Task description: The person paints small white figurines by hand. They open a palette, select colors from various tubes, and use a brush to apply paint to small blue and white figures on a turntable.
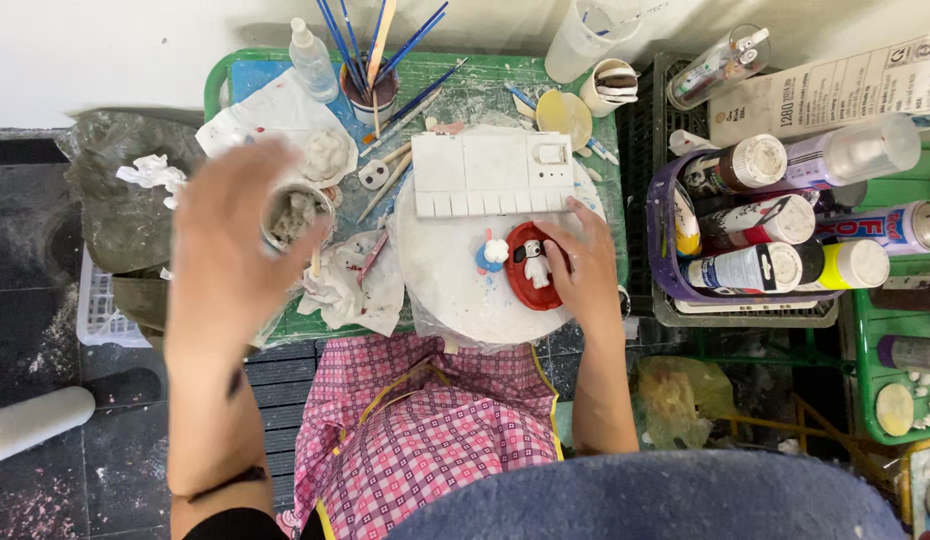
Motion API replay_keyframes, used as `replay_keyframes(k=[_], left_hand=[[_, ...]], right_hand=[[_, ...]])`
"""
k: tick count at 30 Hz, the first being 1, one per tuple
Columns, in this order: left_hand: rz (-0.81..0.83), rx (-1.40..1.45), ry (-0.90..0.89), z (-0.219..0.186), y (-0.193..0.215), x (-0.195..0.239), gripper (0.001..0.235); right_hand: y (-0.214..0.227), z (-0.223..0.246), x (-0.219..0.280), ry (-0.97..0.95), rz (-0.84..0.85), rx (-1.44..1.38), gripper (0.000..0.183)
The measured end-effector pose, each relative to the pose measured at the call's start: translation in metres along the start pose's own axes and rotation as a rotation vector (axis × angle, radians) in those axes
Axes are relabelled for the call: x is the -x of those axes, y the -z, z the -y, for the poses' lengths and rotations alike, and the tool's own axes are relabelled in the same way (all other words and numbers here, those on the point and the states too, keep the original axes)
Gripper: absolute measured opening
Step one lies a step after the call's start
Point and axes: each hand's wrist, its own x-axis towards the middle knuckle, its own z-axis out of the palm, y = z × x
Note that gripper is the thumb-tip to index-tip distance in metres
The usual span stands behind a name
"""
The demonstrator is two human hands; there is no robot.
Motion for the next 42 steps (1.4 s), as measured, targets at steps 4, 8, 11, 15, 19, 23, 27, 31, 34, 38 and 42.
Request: replay_keyframes(k=[4,8,11,15,19,23,27,31,34,38,42], left_hand=[[0.073,0.130,-0.074,-0.054,-0.013,0.015,0.048],[0.168,0.179,-0.119,-0.073,-0.085,0.025,0.050],[0.224,0.280,-0.081,-0.074,-0.132,0.027,0.063],[0.218,0.276,-0.094,-0.071,-0.170,0.024,0.074],[0.279,0.283,-0.118,-0.067,-0.187,0.019,0.075],[0.295,0.316,-0.130,-0.063,-0.193,0.019,0.071],[0.251,0.303,-0.189,-0.063,-0.192,0.021,0.067],[0.260,0.283,-0.202,-0.069,-0.169,0.022,0.063],[0.336,0.255,-0.121,-0.065,-0.143,0.017,0.061],[0.217,0.239,-0.112,-0.042,-0.105,0.009,0.062],[0.167,0.106,0.060,-0.011,-0.070,-0.004,0.065]], right_hand=[[0.005,-0.010,0.007,-0.099,-0.039,-0.007,0.023],[0.006,-0.015,0.016,-0.181,-0.073,-0.166,0.022],[0.006,-0.011,0.023,-0.162,-0.097,-0.235,0.022],[0.007,-0.007,0.031,-0.162,-0.124,-0.321,0.024],[0.010,-0.010,0.038,-0.206,-0.131,-0.339,0.023],[0.011,-0.014,0.041,-0.215,-0.141,-0.337,0.024],[0.010,-0.014,0.042,-0.221,-0.135,-0.337,0.024],[0.009,-0.012,0.040,-0.194,-0.121,-0.355,0.025],[0.005,-0.011,0.038,-0.200,-0.115,-0.390,0.025],[0.000,-0.008,0.036,-0.185,-0.105,-0.400,0.026],[-0.001,-0.003,0.031,-0.165,-0.081,-0.359,0.024]])
